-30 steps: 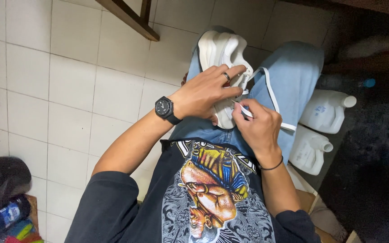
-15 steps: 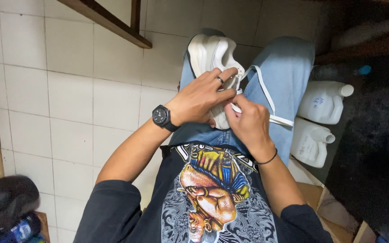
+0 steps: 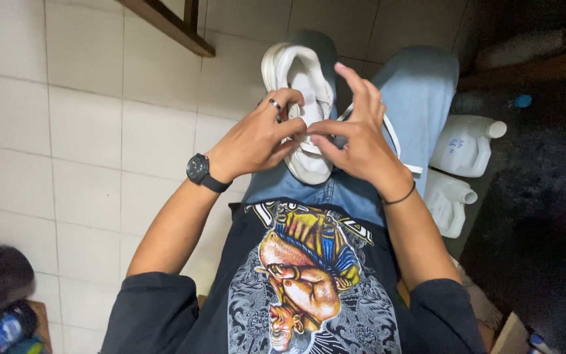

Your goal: Lacing a New Balance sneaker by threading the shoelaces through the eyelets.

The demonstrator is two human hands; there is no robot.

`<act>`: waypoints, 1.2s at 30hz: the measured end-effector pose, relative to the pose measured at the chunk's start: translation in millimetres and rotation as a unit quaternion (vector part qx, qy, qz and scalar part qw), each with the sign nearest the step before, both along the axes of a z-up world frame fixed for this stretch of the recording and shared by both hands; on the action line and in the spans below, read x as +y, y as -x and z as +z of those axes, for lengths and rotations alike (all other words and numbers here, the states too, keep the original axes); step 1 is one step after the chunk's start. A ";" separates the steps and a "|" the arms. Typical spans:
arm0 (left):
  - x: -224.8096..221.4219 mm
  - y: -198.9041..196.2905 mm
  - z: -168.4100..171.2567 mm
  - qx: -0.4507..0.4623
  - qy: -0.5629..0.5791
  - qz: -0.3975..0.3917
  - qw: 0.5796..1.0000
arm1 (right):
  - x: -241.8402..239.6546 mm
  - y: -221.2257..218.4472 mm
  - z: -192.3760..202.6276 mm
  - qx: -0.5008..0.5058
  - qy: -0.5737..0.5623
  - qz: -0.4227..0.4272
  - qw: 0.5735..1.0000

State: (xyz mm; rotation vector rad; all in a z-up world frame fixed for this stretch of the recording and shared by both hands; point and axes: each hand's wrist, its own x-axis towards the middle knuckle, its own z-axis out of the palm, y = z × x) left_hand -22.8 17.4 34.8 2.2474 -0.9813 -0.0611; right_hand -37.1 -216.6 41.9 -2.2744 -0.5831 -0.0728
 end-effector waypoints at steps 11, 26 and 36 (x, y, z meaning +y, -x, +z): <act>-4.9 14.5 4.9 -0.047 -0.026 0.028 0.998 | 7.0 0.4 -19.0 -0.046 0.103 0.079 0.990; 23.5 2.8 -16.5 -0.030 -0.035 0.030 0.999 | -226.7 -46.8 -105.4 -0.183 -0.195 -0.259 0.928; 12.2 7.5 12.5 -0.056 0.023 0.000 0.998 | -114.6 7.3 -34.0 0.188 -0.502 -0.247 0.807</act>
